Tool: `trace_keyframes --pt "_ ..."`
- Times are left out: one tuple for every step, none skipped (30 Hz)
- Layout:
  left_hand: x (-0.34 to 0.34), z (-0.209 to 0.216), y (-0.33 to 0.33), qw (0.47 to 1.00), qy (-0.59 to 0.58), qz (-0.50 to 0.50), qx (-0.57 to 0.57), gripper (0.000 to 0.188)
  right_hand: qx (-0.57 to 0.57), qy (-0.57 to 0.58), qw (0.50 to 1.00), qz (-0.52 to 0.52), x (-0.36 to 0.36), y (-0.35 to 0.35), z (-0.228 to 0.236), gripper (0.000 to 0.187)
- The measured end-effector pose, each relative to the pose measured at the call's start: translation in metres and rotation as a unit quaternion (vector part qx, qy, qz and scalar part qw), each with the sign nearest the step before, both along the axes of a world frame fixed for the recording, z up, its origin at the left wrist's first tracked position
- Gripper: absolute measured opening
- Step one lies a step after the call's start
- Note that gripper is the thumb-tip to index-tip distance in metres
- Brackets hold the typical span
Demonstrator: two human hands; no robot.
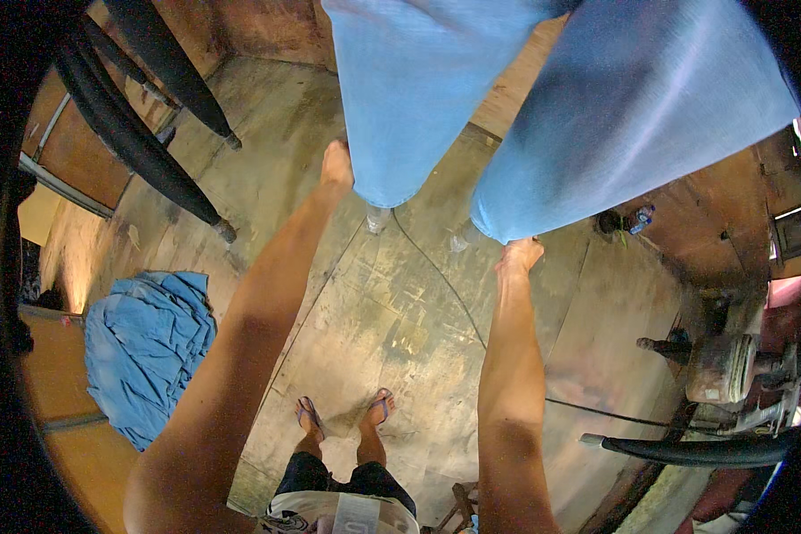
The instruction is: The person repeatedly picks up light blue jeans, hangs them on a vertical pipe, and sprays them with a handheld spray gun. The person handles the jeans one at a time, adjusting their position before spraying and then removing them to repeat the process.
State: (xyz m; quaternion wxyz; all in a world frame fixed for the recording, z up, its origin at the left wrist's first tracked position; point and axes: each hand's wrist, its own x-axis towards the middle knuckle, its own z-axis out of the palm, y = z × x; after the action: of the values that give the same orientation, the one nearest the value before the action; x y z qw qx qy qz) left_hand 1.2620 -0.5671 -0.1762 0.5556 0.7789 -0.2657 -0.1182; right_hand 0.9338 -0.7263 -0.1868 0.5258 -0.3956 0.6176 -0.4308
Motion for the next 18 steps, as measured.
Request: trace_keyframes --pt "0.0 -0.002 0.005 1.0 -0.018 -0.011 -0.004 0.045 -0.023 -0.019 0.999 -0.029 0.003 0.001 -0.006 0.021" --pt "-0.003 -0.004 0.01 1.0 -0.004 -0.016 -0.005 0.044 -0.073 -0.059 0.995 -0.033 0.007 0.005 -0.013 0.019" --pt "-0.009 -0.005 0.018 1.0 0.005 -0.004 -0.01 0.043 -0.1 -0.095 0.99 -0.04 0.011 0.009 -0.019 0.018" --pt "-0.015 -0.005 0.025 0.999 0.034 0.002 0.019 0.042 -0.127 -0.131 0.982 -0.045 0.014 0.015 -0.023 0.018" --pt "-0.018 -0.002 0.029 0.99 0.138 -0.006 -0.01 0.039 -0.134 -0.161 0.977 -0.05 0.017 0.018 -0.025 0.019" --pt "-0.023 0.003 0.033 0.997 0.078 0.009 0.009 0.039 -0.119 -0.184 0.974 -0.062 0.018 0.02 -0.025 0.02" --pt "-0.023 0.011 0.032 0.998 0.037 0.021 0.043 0.038 -0.102 -0.173 0.978 -0.047 0.02 0.022 -0.023 0.021" --pt "-0.024 0.019 0.032 0.997 -0.017 0.035 0.065 0.038 -0.062 -0.153 0.986 -0.038 0.02 0.021 -0.02 0.022" --pt "-0.021 0.03 0.027 0.995 -0.01 0.041 0.09 0.037 -0.021 -0.136 0.99 -0.025 0.019 0.02 -0.017 0.023" --pt "-0.019 0.038 0.027 0.993 -0.002 0.033 0.115 0.037 0.011 -0.101 0.995 -0.004 0.016 0.02 -0.014 0.022" --pt "-0.018 0.044 0.029 0.992 -0.011 0.025 0.121 0.037 0.046 -0.067 0.997 0.017 0.013 0.021 -0.013 0.024" --pt "-0.017 0.047 0.03 0.992 -0.021 0.016 0.122 0.037 0.049 -0.034 0.998 0.037 0.009 0.021 -0.013 0.027" --pt "-0.019 0.044 0.04 0.996 -0.018 0.011 0.09 0.037 0.05 -0.057 0.997 0.033 0.003 0.029 -0.017 0.027" --pt "-0.022 0.039 0.05 0.995 0.01 0.012 0.095 0.037 0.046 -0.064 0.997 0.006 -0.005 0.04 -0.023 0.027" --pt "-0.027 0.03 0.064 0.993 0.043 0.01 0.106 0.037 0.016 -0.101 0.995 0.009 -0.011 0.049 -0.028 0.025" --pt "-0.032 0.018 0.079 0.991 0.07 0.01 0.114 0.037 0.012 -0.118 0.993 -0.011 -0.019 0.068 -0.037 0.023" --pt "-0.04 0.003 0.096 0.994 0.038 0.002 0.105 0.038 0.03 -0.131 0.99 -0.041 -0.028 0.088 -0.046 0.024" --pt "-0.049 -0.011 0.113 0.992 0.059 -0.002 0.113 0.038 0.002 -0.145 0.988 -0.048 -0.036 0.105 -0.051 0.024"
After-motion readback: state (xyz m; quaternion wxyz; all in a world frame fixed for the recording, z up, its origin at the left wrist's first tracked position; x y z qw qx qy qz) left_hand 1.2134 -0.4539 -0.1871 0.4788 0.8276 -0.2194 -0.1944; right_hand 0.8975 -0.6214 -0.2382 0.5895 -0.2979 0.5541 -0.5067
